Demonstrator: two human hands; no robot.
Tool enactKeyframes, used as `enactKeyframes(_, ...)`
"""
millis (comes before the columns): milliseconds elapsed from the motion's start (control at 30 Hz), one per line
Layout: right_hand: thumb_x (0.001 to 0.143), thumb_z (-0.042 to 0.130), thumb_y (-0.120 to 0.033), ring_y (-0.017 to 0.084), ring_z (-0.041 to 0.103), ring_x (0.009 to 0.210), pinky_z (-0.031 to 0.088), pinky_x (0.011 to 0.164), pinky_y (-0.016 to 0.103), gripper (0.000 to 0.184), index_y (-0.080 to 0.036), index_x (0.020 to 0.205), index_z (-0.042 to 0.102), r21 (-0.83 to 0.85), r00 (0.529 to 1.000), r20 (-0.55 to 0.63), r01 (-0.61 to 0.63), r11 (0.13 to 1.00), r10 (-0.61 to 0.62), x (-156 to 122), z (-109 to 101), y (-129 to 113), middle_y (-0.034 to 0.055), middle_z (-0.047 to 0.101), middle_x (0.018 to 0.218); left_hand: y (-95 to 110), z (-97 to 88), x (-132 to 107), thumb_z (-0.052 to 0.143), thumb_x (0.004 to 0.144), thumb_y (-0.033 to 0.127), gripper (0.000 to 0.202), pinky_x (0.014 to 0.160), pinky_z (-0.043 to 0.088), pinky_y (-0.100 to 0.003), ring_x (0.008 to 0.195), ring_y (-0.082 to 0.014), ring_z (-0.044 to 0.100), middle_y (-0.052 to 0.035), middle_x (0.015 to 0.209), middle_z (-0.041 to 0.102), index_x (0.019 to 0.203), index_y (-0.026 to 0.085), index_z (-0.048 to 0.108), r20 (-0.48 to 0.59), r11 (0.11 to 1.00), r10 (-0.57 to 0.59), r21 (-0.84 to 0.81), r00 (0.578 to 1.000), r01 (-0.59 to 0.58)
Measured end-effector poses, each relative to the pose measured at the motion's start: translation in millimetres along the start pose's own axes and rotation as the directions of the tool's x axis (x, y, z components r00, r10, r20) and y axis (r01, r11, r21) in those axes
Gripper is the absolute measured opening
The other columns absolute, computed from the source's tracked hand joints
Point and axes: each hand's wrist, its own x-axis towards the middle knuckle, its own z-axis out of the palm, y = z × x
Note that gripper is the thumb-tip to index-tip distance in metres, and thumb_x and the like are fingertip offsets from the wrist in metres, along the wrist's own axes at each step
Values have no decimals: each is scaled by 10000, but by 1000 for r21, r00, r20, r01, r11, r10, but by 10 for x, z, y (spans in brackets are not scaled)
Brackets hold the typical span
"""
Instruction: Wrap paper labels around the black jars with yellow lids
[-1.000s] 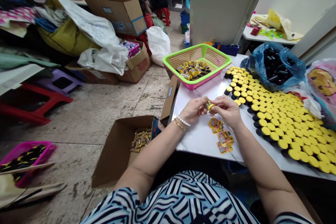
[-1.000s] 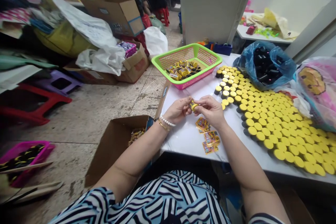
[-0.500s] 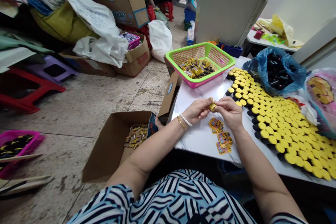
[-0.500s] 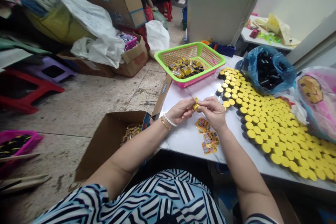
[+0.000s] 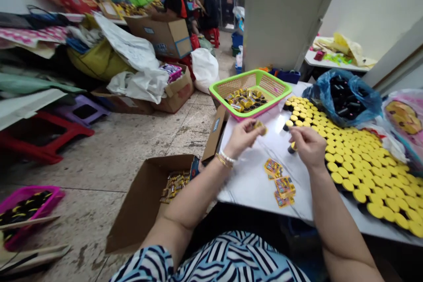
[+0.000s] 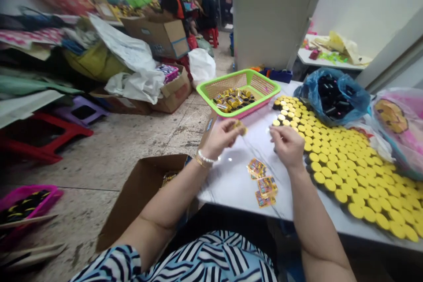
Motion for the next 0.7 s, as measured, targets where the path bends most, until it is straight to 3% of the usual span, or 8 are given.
enactKeyframes(100,959,634,-438,215,695,733,550,733,362,308,-197,952,825,-377,997,-72,-36,925,10,142,-252,134,77,769,830,270,-147,466,873,736,471,391,548,372,-229,620,-106,510,1,722,610,873,161,677,-216,901,265,403,940,-161)
enactKeyframes(200,979,568,-451,240,703,796,506,768,360,372,-188,928,826,-587,996,0,-74,806,92,199,-346,234,96,780,829,407,-230,934,881,736,384,363,688,436,-272,761,-174,581,-19,725,604,901,136,674,-234,784,272,616,934,-74)
enactKeyframes(267,970,578,-479,253,703,843,485,777,363,371,-204,1003,825,-664,984,62,-84,743,167,189,-342,245,97,790,877,394,-204,992,879,749,327,422,777,459,-303,835,-199,606,-31,785,624,1061,131,674,-244,758,302,648,921,-77)
enactKeyframes(367,897,674,-599,287,692,892,467,769,381,443,-240,1118,808,-776,941,165,-61,628,296,138,-306,190,106,789,935,200,-29,608,839,820,370,525,842,463,-332,844,-204,616,-29,825,627,1257,159,640,-127,727,368,657,921,-199)
enactKeyframes(433,853,707,-670,305,685,908,461,760,392,529,-246,1157,796,-821,909,234,-5,571,344,100,-279,139,128,781,997,-34,130,198,804,853,395,475,813,465,-325,775,-189,602,-24,804,624,1254,176,677,141,696,310,641,940,-325)
enactKeyframes(500,851,708,-688,306,682,914,458,759,395,554,-246,1175,787,-837,894,278,45,545,352,69,-251,101,144,767,1059,-290,267,-152,798,851,365,361,787,464,-317,779,-185,603,-56,886,652,1158,182,753,431,665,170,613,886,-426)
enactKeyframes(567,865,706,-670,301,681,913,455,759,393,535,-248,1185,781,-846,889,291,67,529,352,48,-227,87,148,758,1086,-499,357,-346,808,833,328,317,811,461,-328,844,-206,602,-80,950,652,1123,199,797,500,617,100,647,860,-448)
enactKeyframes(700,865,723,-634,296,681,896,451,744,384,506,-258,1199,780,-865,890,284,78,496,356,44,-213,105,137,763,1046,-674,407,-362,789,837,256,231,807,458,-317,860,-202,595,-62,927,631,1063,244,837,483,621,23,679,875,-391)
